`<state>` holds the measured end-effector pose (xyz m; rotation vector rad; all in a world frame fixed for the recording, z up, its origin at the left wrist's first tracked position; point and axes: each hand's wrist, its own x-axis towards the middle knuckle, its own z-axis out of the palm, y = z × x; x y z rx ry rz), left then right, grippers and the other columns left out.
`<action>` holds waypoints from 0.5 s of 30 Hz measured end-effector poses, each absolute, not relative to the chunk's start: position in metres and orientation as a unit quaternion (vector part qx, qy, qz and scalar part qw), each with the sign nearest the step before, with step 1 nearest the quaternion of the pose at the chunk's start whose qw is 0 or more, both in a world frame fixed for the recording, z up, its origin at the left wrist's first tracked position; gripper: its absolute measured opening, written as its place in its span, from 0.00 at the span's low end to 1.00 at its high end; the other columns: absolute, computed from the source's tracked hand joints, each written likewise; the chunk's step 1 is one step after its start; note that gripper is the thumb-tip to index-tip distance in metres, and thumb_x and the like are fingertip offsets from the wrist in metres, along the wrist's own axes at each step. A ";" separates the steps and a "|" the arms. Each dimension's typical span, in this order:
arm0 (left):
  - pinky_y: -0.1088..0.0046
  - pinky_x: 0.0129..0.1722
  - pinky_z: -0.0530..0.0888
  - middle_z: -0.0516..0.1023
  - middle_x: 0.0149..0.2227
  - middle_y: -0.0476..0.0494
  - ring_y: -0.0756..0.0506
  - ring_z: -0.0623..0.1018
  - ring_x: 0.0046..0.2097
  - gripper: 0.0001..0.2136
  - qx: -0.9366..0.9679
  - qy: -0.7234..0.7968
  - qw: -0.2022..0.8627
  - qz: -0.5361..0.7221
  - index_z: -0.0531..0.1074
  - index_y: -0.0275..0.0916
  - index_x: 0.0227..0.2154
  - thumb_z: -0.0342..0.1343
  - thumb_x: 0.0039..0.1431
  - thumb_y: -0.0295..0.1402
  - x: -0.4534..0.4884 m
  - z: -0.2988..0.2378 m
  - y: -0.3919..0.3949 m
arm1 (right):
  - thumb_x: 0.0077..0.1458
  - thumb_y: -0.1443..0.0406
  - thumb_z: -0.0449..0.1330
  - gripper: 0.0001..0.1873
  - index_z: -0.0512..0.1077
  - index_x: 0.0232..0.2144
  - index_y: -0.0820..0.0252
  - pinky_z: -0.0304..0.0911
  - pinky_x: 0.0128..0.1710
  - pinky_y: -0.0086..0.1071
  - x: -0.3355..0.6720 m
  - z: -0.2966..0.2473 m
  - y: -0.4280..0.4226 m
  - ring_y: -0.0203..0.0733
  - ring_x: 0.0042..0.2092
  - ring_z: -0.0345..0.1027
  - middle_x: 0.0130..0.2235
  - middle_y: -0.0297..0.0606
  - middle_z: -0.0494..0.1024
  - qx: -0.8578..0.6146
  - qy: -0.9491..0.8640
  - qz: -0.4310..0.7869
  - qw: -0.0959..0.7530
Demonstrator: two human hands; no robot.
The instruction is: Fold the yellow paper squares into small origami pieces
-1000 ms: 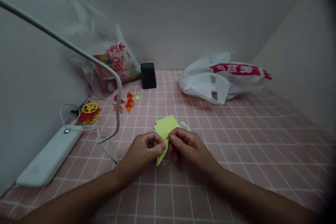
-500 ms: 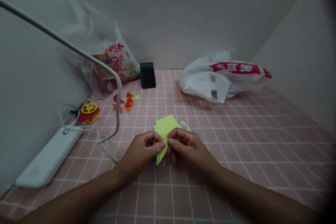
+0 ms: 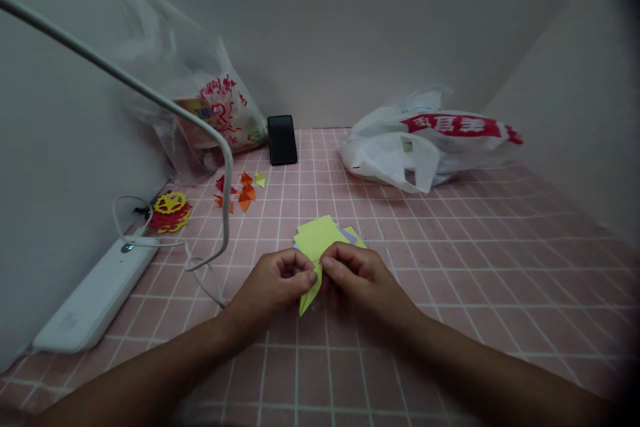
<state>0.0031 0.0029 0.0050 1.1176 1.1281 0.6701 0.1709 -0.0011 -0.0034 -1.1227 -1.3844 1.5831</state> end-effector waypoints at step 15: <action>0.77 0.26 0.61 0.67 0.23 0.54 0.53 0.65 0.25 0.09 0.508 0.461 0.663 0.300 0.70 0.36 0.29 0.61 0.52 0.36 0.002 0.001 0.003 | 0.56 0.61 0.57 0.11 0.65 0.23 0.58 0.52 0.21 0.28 0.173 -0.002 0.002 0.32 0.22 0.57 0.20 0.28 0.65 -0.465 -0.566 0.556 0.392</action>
